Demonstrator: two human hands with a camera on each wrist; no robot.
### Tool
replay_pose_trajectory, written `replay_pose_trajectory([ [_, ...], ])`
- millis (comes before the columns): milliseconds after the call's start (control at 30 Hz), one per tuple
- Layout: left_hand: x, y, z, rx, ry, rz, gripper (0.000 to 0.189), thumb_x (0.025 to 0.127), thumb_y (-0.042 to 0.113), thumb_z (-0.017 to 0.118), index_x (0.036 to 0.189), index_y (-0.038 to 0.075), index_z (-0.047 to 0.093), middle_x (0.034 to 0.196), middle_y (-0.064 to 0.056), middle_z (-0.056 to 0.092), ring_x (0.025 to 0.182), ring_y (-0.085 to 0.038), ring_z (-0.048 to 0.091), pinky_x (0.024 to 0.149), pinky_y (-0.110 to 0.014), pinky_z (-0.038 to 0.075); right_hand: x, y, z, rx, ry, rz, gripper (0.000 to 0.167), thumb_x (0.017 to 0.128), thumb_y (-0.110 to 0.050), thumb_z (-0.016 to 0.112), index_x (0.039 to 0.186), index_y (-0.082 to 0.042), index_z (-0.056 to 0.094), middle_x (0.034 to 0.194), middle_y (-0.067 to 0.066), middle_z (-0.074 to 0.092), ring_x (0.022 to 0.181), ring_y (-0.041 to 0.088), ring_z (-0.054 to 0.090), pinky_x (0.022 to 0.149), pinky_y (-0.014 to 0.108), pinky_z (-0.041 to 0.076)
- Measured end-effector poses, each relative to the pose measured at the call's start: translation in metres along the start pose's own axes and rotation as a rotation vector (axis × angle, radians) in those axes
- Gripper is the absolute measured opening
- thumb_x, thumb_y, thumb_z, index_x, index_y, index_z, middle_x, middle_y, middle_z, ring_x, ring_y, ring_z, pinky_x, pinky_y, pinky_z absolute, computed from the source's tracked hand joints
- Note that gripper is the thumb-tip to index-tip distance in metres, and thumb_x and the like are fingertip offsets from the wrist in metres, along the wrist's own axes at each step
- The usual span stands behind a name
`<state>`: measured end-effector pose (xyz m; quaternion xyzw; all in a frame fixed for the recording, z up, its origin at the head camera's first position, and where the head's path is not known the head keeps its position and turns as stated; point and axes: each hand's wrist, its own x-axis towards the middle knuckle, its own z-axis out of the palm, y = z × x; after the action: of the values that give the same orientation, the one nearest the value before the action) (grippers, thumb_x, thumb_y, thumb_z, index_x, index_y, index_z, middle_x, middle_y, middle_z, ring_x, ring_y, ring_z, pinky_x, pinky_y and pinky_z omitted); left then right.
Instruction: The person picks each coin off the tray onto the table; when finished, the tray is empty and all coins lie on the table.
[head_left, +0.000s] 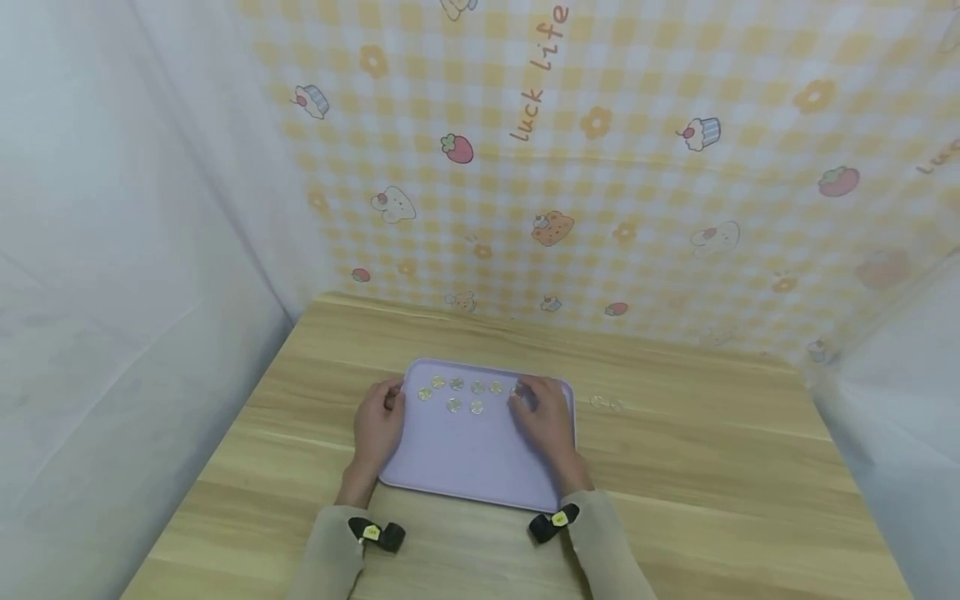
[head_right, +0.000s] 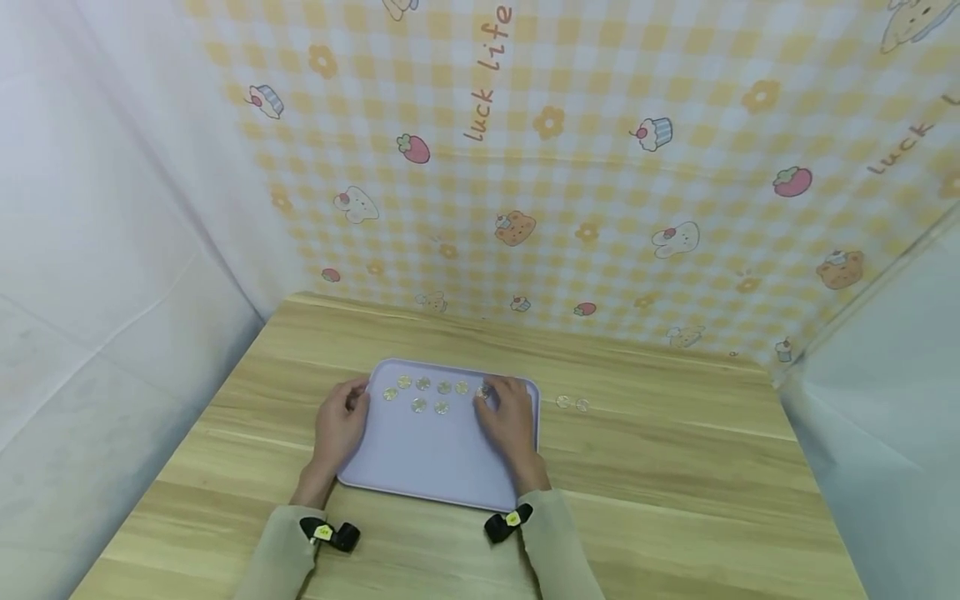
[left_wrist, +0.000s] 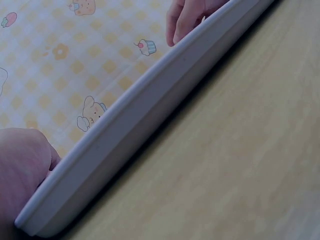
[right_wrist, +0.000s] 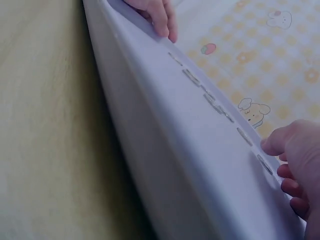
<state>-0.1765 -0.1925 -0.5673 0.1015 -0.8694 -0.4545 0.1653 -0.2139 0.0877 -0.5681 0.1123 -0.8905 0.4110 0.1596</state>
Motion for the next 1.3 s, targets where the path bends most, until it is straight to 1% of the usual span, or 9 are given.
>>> replay_pose_trajectory([
  [133,0.0004,-0.002,0.0007,0.004,0.009,0.006,0.026,0.096,0.013,0.06,0.12,0.005,0.067,0.099,-0.009,0.067,0.081,-0.019,0.06,0.069,-0.026,0.048,-0.0003,0.0024,0.0017,-0.037,-0.017,0.011,0.031,0.083,-0.016,0.076,0.112,-0.005,0.072,0.111,0.012,0.068,0.108,0.031,0.059,0.098,0.046,0.046],
  [233,0.0005,-0.0017,0.0005,-0.001,0.004,0.007,0.026,0.096,0.013,0.06,0.12,0.004,0.067,0.099,-0.01,0.067,0.081,-0.02,0.06,0.07,-0.027,0.049,-0.0006,0.0024,0.0018,-0.043,-0.016,0.018,0.028,0.085,-0.016,0.075,0.111,-0.005,0.072,0.111,0.013,0.068,0.109,0.032,0.059,0.099,0.047,0.046],
  [400,0.0006,-0.0013,-0.0011,-0.006,-0.002,-0.002,0.027,0.096,0.012,0.06,0.121,0.004,0.067,0.102,-0.011,0.067,0.083,-0.022,0.061,0.072,-0.03,0.049,-0.0005,0.001,0.003,-0.081,-0.018,-0.005,0.024,0.087,-0.017,0.074,0.108,-0.005,0.073,0.11,0.013,0.068,0.108,0.032,0.06,0.098,0.047,0.046],
  [600,0.0006,-0.0031,0.001,0.015,0.014,0.01,0.026,0.096,0.011,0.059,0.12,0.004,0.067,0.1,-0.011,0.067,0.083,-0.021,0.06,0.07,-0.028,0.048,0.0,0.0027,0.0042,-0.124,-0.027,-0.023,0.023,0.088,-0.018,0.073,0.108,-0.005,0.074,0.109,0.012,0.067,0.108,0.032,0.06,0.098,0.047,0.047],
  [700,0.0006,-0.0025,0.0041,0.013,0.012,0.01,0.026,0.096,0.012,0.06,0.119,0.004,0.067,0.1,-0.01,0.067,0.083,-0.02,0.06,0.07,-0.028,0.048,-0.0008,0.0058,0.0033,-0.14,-0.013,-0.004,0.022,0.088,-0.018,0.073,0.106,-0.005,0.074,0.106,0.011,0.066,0.106,0.031,0.06,0.097,0.046,0.047],
  [800,0.0011,-0.0021,0.0019,0.011,0.002,0.003,0.025,0.097,0.013,0.06,0.12,0.005,0.067,0.101,-0.01,0.067,0.083,-0.021,0.061,0.071,-0.029,0.049,-0.0002,0.0048,0.0047,-0.139,-0.003,0.022,0.021,0.086,-0.018,0.073,0.103,-0.006,0.074,0.103,0.011,0.066,0.104,0.03,0.059,0.096,0.045,0.046],
  [1033,0.0003,-0.0012,0.0026,-0.002,0.008,0.017,0.025,0.096,0.011,0.061,0.118,0.003,0.068,0.099,-0.01,0.067,0.081,-0.02,0.06,0.069,-0.028,0.048,0.0001,0.0037,0.0024,-0.111,-0.018,0.082,0.019,0.084,-0.017,0.073,0.099,-0.006,0.072,0.102,0.011,0.066,0.104,0.03,0.059,0.096,0.046,0.045],
  [1300,0.0005,-0.0012,0.0026,-0.005,0.011,0.016,0.025,0.096,0.01,0.061,0.118,0.003,0.068,0.101,-0.011,0.068,0.082,-0.021,0.061,0.07,-0.028,0.049,0.0002,0.0035,0.002,-0.109,-0.028,0.105,0.02,0.083,-0.018,0.072,0.1,-0.006,0.07,0.101,0.011,0.064,0.104,0.029,0.057,0.095,0.045,0.043],
])
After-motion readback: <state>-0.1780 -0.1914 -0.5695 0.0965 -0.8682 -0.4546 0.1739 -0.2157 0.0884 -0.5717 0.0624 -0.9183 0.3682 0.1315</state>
